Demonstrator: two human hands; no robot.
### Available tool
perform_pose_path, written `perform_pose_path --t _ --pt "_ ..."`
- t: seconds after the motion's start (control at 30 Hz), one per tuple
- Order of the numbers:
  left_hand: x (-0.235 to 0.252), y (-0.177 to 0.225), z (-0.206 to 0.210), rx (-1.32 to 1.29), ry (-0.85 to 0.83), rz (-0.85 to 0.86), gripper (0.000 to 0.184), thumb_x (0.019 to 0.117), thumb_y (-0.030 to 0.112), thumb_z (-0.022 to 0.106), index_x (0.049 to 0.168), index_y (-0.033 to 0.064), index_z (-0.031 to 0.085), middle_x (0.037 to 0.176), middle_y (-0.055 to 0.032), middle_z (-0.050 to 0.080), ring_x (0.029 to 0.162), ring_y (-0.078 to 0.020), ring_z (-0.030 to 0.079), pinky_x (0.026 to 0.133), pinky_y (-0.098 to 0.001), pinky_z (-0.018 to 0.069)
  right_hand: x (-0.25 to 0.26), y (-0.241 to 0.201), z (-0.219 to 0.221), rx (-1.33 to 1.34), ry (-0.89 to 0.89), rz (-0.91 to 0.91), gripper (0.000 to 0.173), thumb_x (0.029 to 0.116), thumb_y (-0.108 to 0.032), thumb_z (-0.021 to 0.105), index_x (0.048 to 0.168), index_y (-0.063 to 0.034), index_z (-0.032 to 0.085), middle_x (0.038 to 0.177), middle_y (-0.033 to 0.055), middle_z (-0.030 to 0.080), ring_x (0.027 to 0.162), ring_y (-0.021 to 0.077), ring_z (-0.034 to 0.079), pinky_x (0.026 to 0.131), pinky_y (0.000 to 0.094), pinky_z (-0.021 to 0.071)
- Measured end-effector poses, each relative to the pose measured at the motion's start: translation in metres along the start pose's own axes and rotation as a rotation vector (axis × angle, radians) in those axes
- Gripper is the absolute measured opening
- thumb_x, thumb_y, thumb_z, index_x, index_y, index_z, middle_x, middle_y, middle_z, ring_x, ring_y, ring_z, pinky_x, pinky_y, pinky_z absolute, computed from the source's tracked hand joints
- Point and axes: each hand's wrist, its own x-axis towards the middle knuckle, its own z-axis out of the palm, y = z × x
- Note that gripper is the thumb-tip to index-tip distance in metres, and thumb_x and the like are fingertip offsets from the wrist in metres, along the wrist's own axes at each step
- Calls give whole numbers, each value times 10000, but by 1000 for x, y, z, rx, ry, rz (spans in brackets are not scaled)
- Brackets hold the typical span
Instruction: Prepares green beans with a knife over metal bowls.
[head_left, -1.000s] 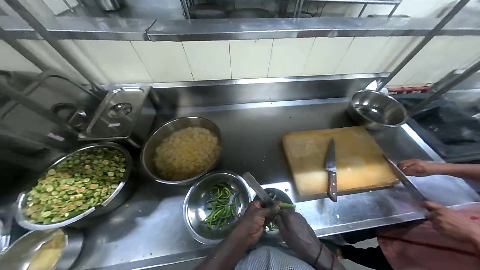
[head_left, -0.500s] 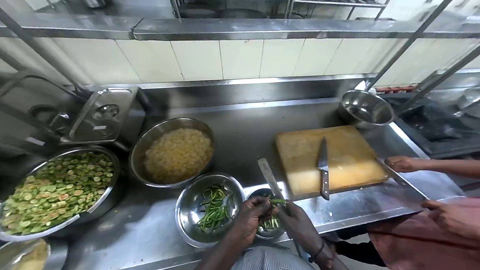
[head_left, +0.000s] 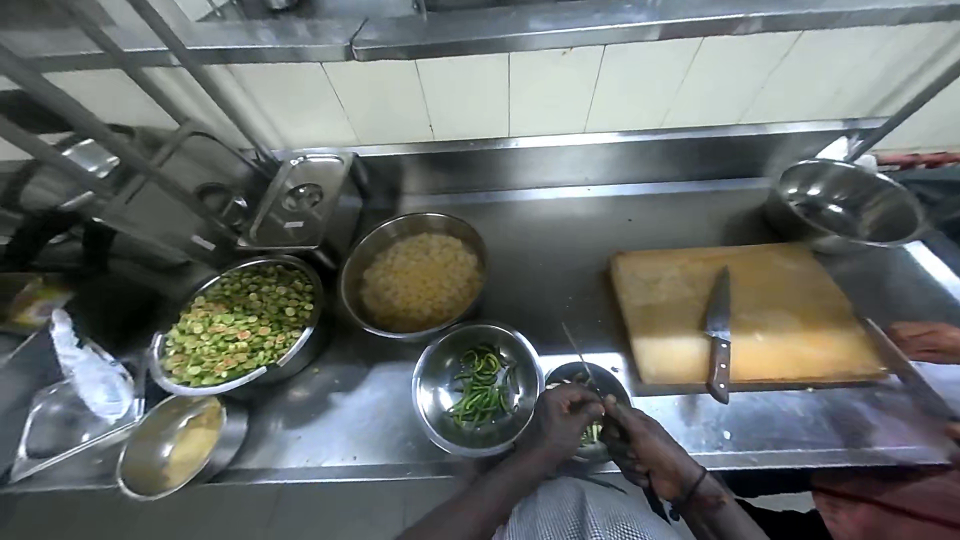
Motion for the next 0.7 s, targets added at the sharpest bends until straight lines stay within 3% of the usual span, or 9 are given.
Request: perform_pose_path --t 0.1,0.2,0.33,0.43,0.53,0.7 --pt "0 -10 -2 299 22 44 188 969 189 665 985 37 775 1046 -109 727 1052 -196 665 995 -384 509 -2 5 4 3 -62 43 551 1095 -556 228 789 -166 467 543 -59 346 375 42 284 348 191 284" --pt "-4 -7 -9 566 -114 48 241 1009 192 577 1087 60 762 1151 -123 712 1175 -264 629 1078 -429 458 -3 6 5 3 -112 61 565 1088 -569 197 824 -159 480 561 -55 362 378 42 301 351 189 307" --pt "-8 -1 -17 779 -197 85 329 1033 168 490 1266 115 715 1398 -96 618 1364 -280 511 1176 -457 363 -6 8 0 61 -98 102 656 1056 -645 138 801 -149 484 554 -45 371 370 47 313 342 194 314" --pt "-2 -1 -38 762 -90 -6 296 1045 213 520 1231 117 729 1374 -51 640 1312 -221 564 1146 -413 418 -10 11 2 50 -21 92 669 1060 -638 140 808 -132 496 543 -37 368 369 58 324 343 204 323" --pt "9 4 -69 910 -1 -115 224 1019 184 593 1164 97 741 1213 -118 693 1157 -304 650 1023 -495 510 -13 14 3 33 42 69 650 1070 -618 150 819 -130 499 548 -33 380 376 63 330 349 208 326" --pt "27 -39 -95 1178 -257 -69 191 947 158 681 1114 129 769 1247 -144 657 1228 -349 582 1059 -505 481 -15 15 2 22 104 19 626 1083 -593 180 838 -117 504 554 -23 389 380 77 346 354 221 349"
